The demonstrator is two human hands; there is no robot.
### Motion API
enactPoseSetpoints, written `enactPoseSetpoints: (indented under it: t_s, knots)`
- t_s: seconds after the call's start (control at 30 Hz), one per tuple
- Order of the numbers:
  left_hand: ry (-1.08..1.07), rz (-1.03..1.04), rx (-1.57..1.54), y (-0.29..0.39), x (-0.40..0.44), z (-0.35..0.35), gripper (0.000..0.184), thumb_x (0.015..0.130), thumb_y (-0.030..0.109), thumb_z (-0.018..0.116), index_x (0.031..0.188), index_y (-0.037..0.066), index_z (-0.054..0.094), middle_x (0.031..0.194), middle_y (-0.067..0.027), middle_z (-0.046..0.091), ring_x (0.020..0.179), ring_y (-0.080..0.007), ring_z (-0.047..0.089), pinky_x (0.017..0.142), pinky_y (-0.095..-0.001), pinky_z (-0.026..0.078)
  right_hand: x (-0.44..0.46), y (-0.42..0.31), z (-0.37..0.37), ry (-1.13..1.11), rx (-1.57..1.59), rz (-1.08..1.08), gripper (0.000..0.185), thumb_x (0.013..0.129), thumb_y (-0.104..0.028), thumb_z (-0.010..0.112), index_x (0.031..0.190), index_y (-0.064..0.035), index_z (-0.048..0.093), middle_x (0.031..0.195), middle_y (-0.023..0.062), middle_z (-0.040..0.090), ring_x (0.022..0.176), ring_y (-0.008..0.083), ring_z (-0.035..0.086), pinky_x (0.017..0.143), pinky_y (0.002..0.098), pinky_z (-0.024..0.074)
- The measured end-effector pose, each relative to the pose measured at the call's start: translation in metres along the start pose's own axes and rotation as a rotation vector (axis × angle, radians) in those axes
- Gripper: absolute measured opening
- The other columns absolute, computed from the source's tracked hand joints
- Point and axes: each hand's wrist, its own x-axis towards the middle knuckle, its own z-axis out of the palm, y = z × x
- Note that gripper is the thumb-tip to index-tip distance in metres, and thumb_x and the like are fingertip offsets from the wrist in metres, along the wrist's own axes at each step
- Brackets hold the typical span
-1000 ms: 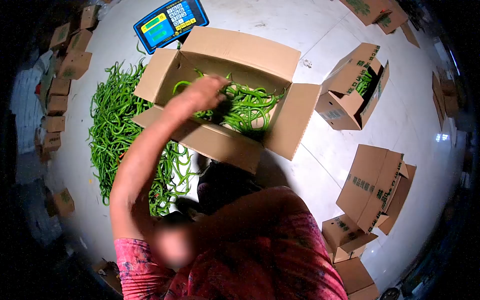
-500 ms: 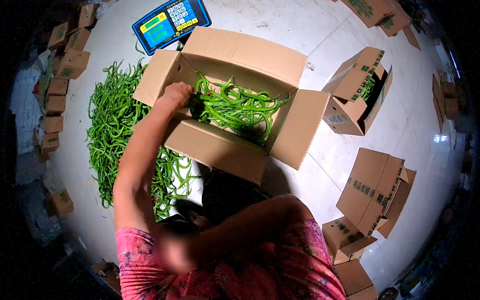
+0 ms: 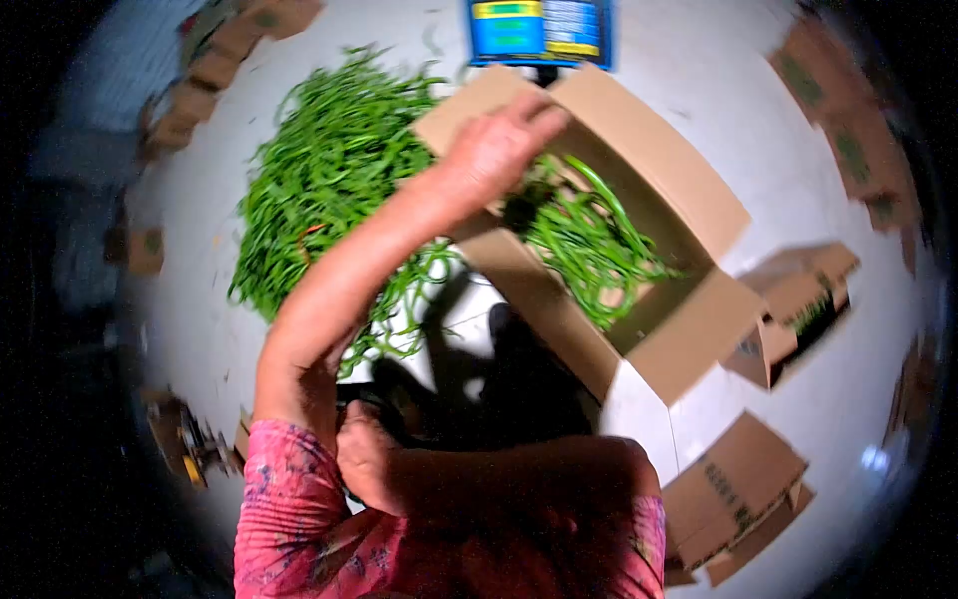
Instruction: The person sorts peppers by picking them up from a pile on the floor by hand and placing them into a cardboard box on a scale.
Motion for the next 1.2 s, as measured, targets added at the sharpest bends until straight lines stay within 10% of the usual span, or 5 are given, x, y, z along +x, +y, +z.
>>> enactPoseSetpoints:
  t_s: [0.1,0.4,0.57,0.83,1.2]
  knots:
    - [0.167,-0.02,-0.199,0.001,-0.048,-0.019,0.031,0.079,0.003,0.06,0.11,0.006,0.057,0.103,-0.0153,0.058,0.085,-0.0373,0.061,0.071,-0.0445,0.052,0.015,-0.001,0.005,0.013,0.428,0.046,0.019,0.074,-0.019,0.056,0.077,-0.0038,0.067,0.072,0.0066,0.056,0.072,0.021,0.054,0.065,0.0335,0.0394]
    - [0.349,-0.448,-0.381,-0.026,-0.224,-0.058,0.021,0.084,0.005,0.06,0.105,0.003,0.063,0.104,-0.0132,0.062,0.098,-0.0263,0.061,0.087,-0.0337,0.048,0.02,0.005,0.003,0.011,0.391,-0.156,0.038,0.081,-0.02,0.053,0.112,0.0004,0.059,0.088,0.0106,0.058,0.077,0.0204,0.054,0.067,0.0334,0.0418]
    - [0.064,-0.907,-0.387,-0.086,-0.321,-0.045,0.02,0.085,0.013,0.06,0.098,-0.001,0.063,0.092,-0.0161,0.064,0.085,-0.0293,0.063,0.078,-0.0345,0.049,0.03,0.005,-0.004,-0.109,0.277,-0.19,0.04,0.083,-0.021,0.05,0.118,-0.0041,0.057,0.094,0.0091,0.057,0.083,0.0205,0.056,0.081,0.0349,0.045]
    - [-0.051,-0.941,-0.115,-0.169,-0.383,-0.006,0.025,0.078,0.008,0.059,0.103,0.003,0.063,0.099,-0.0236,0.06,0.093,-0.0413,0.059,0.084,-0.0469,0.047,0.046,0.009,-0.005,-0.064,0.167,-0.071,0.035,0.085,-0.022,0.051,0.116,-0.0098,0.057,0.097,0.0045,0.058,0.085,0.0153,0.057,0.08,0.0281,0.046]
    - [0.441,-0.951,0.048,-0.229,-0.423,-0.041,0.023,0.079,0.003,0.06,0.102,-0.001,0.064,0.097,-0.0203,0.063,0.092,-0.0359,0.061,0.085,-0.0413,0.049,0.074,0.018,0.01,-0.292,0.374,-0.068,0.043,0.079,-0.015,0.057,0.12,-0.0014,0.056,0.101,0.0127,0.058,0.079,0.0209,0.059,0.072,0.0306,0.0467]
